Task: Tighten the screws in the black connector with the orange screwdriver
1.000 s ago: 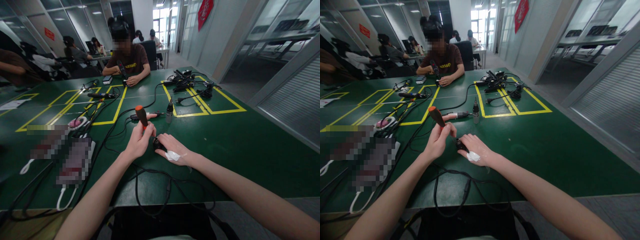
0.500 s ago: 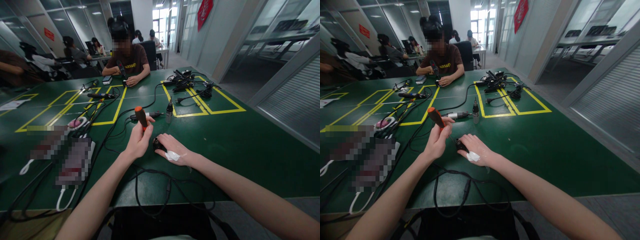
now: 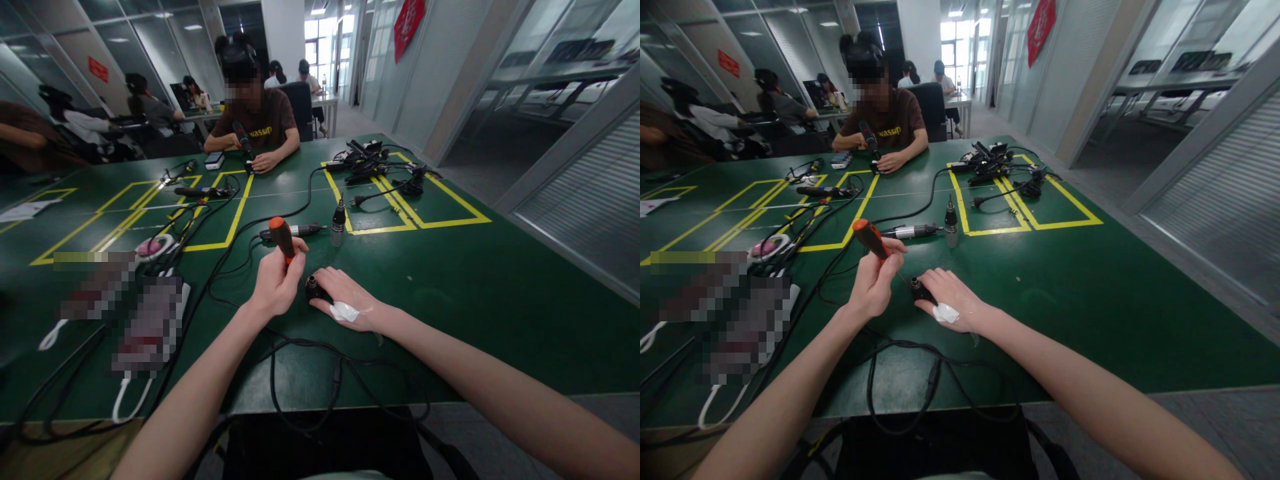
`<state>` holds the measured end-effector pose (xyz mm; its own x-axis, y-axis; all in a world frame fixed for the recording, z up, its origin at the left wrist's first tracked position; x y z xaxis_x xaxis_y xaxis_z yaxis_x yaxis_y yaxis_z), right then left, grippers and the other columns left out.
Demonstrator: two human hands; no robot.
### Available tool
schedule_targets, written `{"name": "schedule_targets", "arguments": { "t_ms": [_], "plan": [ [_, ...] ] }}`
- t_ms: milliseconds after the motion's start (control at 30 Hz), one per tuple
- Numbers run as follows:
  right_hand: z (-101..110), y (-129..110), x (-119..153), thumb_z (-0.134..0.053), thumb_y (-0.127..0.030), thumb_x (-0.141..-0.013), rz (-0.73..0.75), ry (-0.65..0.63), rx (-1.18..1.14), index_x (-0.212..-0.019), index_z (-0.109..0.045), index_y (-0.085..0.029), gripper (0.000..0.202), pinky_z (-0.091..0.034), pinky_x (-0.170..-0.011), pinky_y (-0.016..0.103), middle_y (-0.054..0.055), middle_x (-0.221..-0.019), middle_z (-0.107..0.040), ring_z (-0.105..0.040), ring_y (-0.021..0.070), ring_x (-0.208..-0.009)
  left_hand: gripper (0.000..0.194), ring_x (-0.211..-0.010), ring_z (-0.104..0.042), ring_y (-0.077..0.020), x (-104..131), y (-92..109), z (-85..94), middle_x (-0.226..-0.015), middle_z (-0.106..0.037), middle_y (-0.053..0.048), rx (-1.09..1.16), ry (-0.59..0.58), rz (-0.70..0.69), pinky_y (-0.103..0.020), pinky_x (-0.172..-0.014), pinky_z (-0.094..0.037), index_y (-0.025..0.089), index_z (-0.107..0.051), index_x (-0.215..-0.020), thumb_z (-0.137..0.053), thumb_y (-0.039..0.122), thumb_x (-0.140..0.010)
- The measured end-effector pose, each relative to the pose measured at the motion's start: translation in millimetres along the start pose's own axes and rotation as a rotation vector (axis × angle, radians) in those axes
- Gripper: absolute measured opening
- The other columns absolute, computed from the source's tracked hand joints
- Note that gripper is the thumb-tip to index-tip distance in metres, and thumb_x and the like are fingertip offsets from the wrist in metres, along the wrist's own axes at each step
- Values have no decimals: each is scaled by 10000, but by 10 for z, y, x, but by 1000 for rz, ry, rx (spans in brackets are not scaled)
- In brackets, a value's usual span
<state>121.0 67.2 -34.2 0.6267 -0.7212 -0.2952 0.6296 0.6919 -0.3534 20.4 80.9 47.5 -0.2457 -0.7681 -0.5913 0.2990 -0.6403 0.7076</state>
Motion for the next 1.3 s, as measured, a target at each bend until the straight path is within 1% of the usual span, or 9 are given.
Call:
{"name": "schedule_targets", "arguments": {
  "t_ms": [200,367,433,600,733,867,1000,1167,1300],
  "plan": [
    [-3,-6,-1,-603,-330,-1011,8,-6,3,-1084,-587,-169,178,-469,-810,422,118,-1038,-645,-579,276,-924,321,-565,-465,-128,2,11,-13,-661,-489,34,-39,-13,0,-284,-595,-386,181,-609,-1009,-433,449,-1025],
    [-8,-3,2,-612,-331,-1006,14,0,18,-1089,-587,-162,190,-472,-816,425,122,-1039,-646,-585,282,-934,248,-658,-539,-156,-43,137,19,-743,-584,-8,-83,23,-50,-301,-662,-446,188,-612,-908,-481,378,-998],
    [-10,1,2,-610,-339,-1007,10,2,22,-1085,-589,-169,188,-475,-821,431,122,-1043,-648,-587,284,-937,208,-688,-551,-160,-57,156,20,-772,-605,-15,-73,28,-51,-303,-687,-459,186,-621,-912,-516,352,-982],
    [-2,-3,-6,-601,-345,-1012,2,0,19,-1094,-594,-168,195,-483,-831,439,129,-1049,-653,-587,289,-947,193,-640,-505,-132,-55,80,4,-729,-556,11,-19,18,16,-279,-667,-442,175,-649,-1015,-541,332,-986],
    [-11,-2,-6,-605,-344,-1010,7,-1,22,-1111,-594,-163,208,-493,-847,451,134,-1065,-659,-593,293,-961,182,-631,-497,-116,-42,5,-4,-745,-549,19,31,29,50,-252,-636,-434,177,-650,-1039,-598,333,-961],
    [-32,2,-6,-616,-343,-1003,19,-1,38,-1109,-594,-151,220,-501,-875,467,150,-1091,-660,-597,304,-993,133,-612,-507,-95,-42,-41,5,-734,-558,32,58,62,71,-211,-603,-445,183,-639,-975,-678,285,-899],
    [-31,10,0,-597,-360,-1014,24,14,36,-1100,-590,-165,213,-506,-871,466,145,-1090,-656,-600,299,-988,74,-673,-571,-104,-62,15,39,-801,-643,1,30,90,32,-218,-645,-488,173,-695,-914,-703,222,-860],
    [-30,13,8,-582,-372,-1021,31,19,37,-1109,-590,-173,218,-510,-866,466,140,-1094,-655,-602,295,-983,238,-666,-614,-109,-74,-49,72,-808,-708,-5,119,115,116,-227,-649,-521,167,-754,-1000,-796,222,-772],
    [-31,17,3,-591,-370,-1017,20,7,32,-1114,-597,-158,234,-509,-884,473,150,-1110,-657,-605,298,-994,330,-610,-619,-105,-82,-130,81,-714,-706,13,227,133,203,-226,-621,-525,164,-740,-957,-882,230,-667]
  ]
}}
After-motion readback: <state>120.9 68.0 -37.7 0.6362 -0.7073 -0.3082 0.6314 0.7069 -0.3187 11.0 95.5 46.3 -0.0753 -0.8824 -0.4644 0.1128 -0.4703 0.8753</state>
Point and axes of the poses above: each hand's wrist, its own x-axis away from the middle knuckle, its own z-axis out of the back of the hand, y = z × x, the point moved 10 cm from there along -x, towards the middle knuckle
